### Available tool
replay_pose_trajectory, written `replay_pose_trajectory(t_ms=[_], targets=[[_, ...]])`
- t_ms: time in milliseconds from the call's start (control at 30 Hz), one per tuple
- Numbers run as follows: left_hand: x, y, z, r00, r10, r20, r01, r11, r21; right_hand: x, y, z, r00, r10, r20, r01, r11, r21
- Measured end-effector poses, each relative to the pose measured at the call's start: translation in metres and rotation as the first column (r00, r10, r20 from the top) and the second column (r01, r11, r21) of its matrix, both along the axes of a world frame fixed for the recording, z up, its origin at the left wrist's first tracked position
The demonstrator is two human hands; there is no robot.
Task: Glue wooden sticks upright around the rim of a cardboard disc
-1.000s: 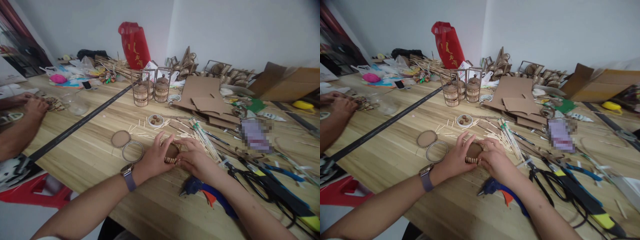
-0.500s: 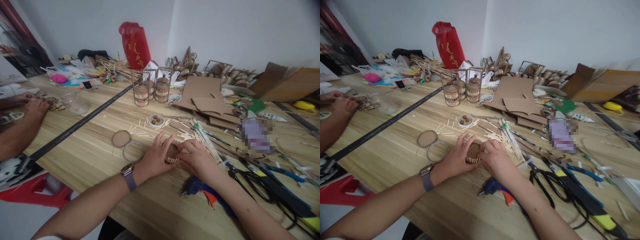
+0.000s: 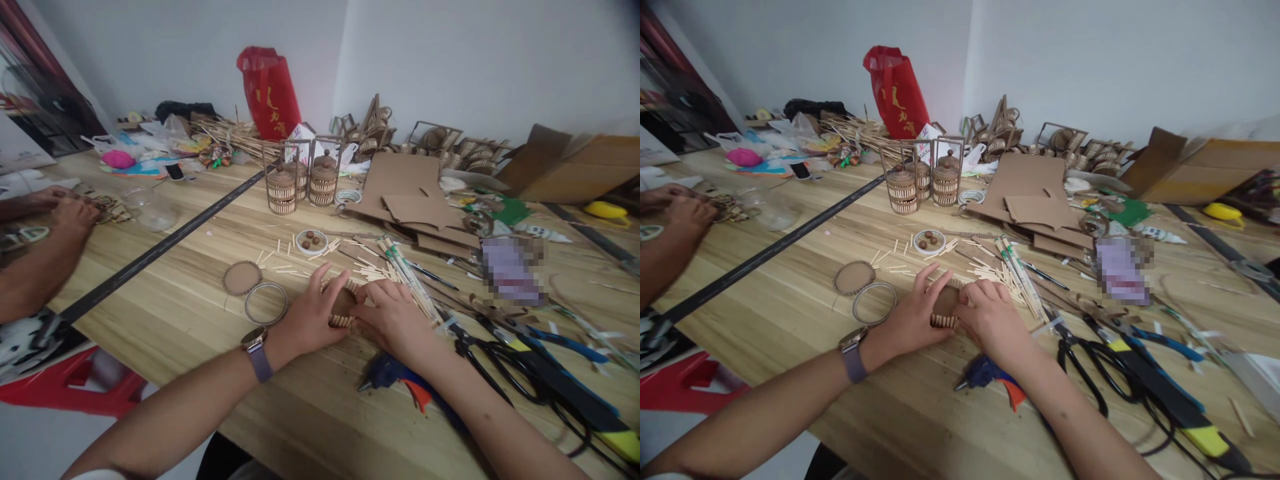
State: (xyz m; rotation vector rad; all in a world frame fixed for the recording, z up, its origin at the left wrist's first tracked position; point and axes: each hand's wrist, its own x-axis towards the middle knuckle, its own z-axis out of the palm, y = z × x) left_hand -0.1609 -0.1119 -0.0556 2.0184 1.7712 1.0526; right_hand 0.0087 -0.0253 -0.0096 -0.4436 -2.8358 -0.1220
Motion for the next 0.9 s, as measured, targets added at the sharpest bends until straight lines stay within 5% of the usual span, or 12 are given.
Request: replay_pose_trajectory(t_ms=[400, 600, 733, 900], targets=[[-0.001, 0.001, 0.002, 1.000, -0.011, 0.019, 0.012, 1.000, -0.016, 0.003, 0.001, 0.005, 1.000, -0.004, 0.011, 0.004, 1.000, -0.029], [-0.003, -0.001, 0.004, 1.000, 0.000, 0.026, 0.001, 0.999, -0.048, 0.023, 0.008, 0.023, 0.999, -0.027, -0.045, 0.021, 0.991, -0.134], [-0.001, -0.003, 0.005, 0.999, 0.027, 0.038, -0.025, 0.999, -0.048, 0.050, 0.005, 0.029, 0.993, -0.076, 0.087, 0.101, 0.937, -0.333], [0.004, -0.003, 0.003, 0.997, 0.057, 0.046, -0.057, 0.998, -0.011, 0.087, -0.002, 0.016, 0.946, -0.175, 0.273, 0.286, 0.849, -0.445]])
